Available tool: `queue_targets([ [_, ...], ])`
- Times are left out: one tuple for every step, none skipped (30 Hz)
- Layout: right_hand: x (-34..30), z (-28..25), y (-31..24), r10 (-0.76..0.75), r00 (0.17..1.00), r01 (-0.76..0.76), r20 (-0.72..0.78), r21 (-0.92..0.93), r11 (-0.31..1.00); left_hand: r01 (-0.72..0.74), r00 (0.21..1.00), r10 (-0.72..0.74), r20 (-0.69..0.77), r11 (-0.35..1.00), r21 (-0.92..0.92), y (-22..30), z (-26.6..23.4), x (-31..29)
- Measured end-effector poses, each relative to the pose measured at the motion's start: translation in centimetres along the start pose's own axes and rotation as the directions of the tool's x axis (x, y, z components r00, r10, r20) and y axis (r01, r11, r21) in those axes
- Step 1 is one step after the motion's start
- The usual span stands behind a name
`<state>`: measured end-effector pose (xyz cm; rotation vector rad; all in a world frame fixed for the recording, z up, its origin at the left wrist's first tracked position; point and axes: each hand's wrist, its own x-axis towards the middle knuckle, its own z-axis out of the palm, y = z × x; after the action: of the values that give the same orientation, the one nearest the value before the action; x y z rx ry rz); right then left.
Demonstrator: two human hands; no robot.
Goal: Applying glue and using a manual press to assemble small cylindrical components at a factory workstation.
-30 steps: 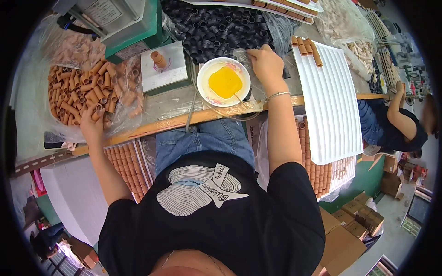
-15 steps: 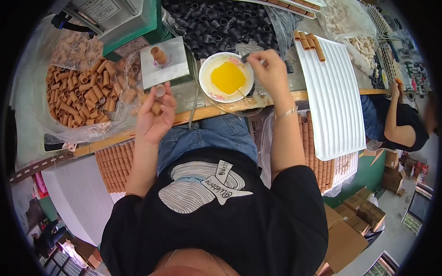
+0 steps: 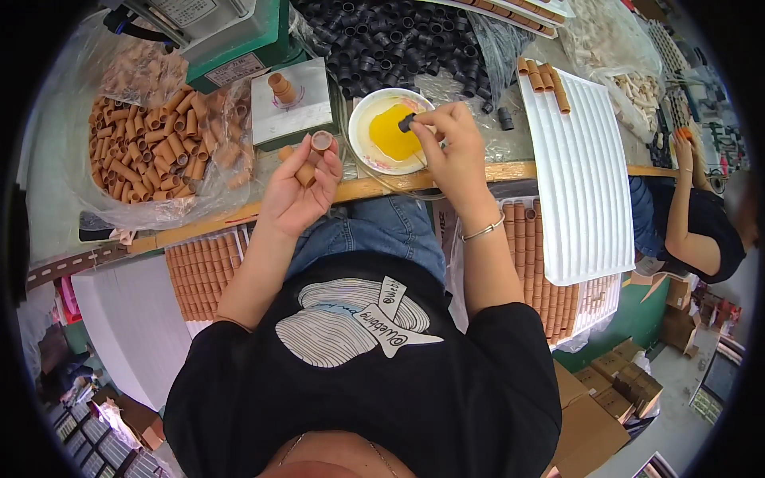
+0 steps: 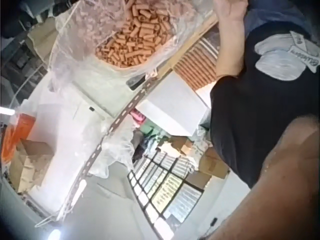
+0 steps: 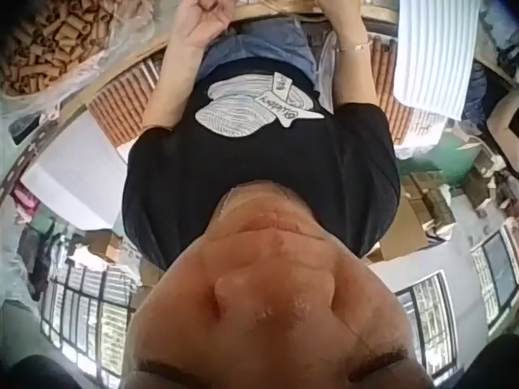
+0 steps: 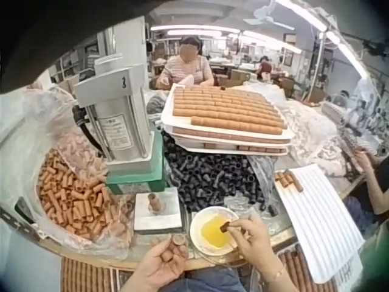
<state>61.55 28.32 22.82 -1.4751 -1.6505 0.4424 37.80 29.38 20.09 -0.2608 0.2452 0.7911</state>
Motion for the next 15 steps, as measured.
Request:
queue_targets([
  [0.0,0.1,-0.8,0.002,1.000,-0.002,-0.001,-0.002,1.000,-0.006,1.000,0.005,0.009,1.000,0.024,0.0,0.0,0.1],
  [0.1,0.5,-1.5,0.093,0.995,-0.098,0.030,0.332,0.938,-0.011,1.000,0.010,0.019,0.999,0.047,-0.1,0.0,0.2],
  [0.1,0.9,-2.3,0.164,0.982,-0.184,0.091,0.626,0.758,-0.013,1.000,0.012,0.019,0.999,0.048,-0.1,-0.1,0.2],
  [0.2,1.2,-3.5,0.130,0.982,-0.188,0.135,0.664,0.724,-0.023,0.999,0.021,0.026,0.997,0.072,-0.1,-0.4,0.2],
  [0.2,1.6,-4.0,0.128,0.982,-0.186,0.135,0.664,0.724,-0.034,0.999,0.031,0.033,0.995,0.096,-0.1,-0.5,0.2],
  [0.3,1.9,-4.4,0.149,0.971,-0.238,0.186,0.727,0.644,-0.034,0.999,0.031,0.035,0.995,0.097,-0.4,-0.3,0.1],
  [0.3,2.1,-4.6,0.163,0.958,-0.288,0.238,0.780,0.556,-0.207,0.978,0.207,0.039,0.909,0.362,-0.9,0.0,-0.3],
  [0.4,2.2,-3.7,0.183,0.937,-0.350,0.299,0.807,0.475,-0.348,0.925,0.369,0.090,0.726,0.593,-1.1,0.4,-0.6],
  [0.4,2.3,-3.4,0.183,0.937,-0.349,0.297,0.807,0.477,-0.348,0.925,0.368,0.092,0.726,0.593,-1.1,0.7,-0.7],
  [0.4,2.3,-3.3,0.198,0.906,-0.420,0.374,0.852,0.312,-0.439,0.860,0.474,0.188,0.501,0.746,-1.1,1.0,-0.8],
  [0.3,2.3,-3.2,0.198,0.870,-0.480,0.451,0.866,0.138,-0.491,0.782,0.543,0.307,0.233,0.839,-1.0,1.2,-0.9],
  [0.2,2.4,-3.2,0.198,0.871,-0.479,0.450,0.867,0.139,-0.493,0.782,0.542,0.308,0.233,0.838,-1.0,1.2,-0.9],
  [0.1,2.5,-3.4,0.184,0.848,-0.517,0.496,0.851,0.089,-0.466,0.812,0.494,0.311,0.227,0.855,-1.0,1.2,-0.9],
  [0.0,2.6,-3.4,0.169,0.824,-0.554,0.541,0.832,0.039,-0.440,0.840,0.444,0.312,0.219,0.871,-1.0,1.3,-0.9],
  [-0.1,2.6,-3.4,0.168,0.825,-0.553,0.540,0.833,0.037,-0.439,0.840,0.444,0.312,0.218,0.872,-1.2,1.3,-0.9],
])
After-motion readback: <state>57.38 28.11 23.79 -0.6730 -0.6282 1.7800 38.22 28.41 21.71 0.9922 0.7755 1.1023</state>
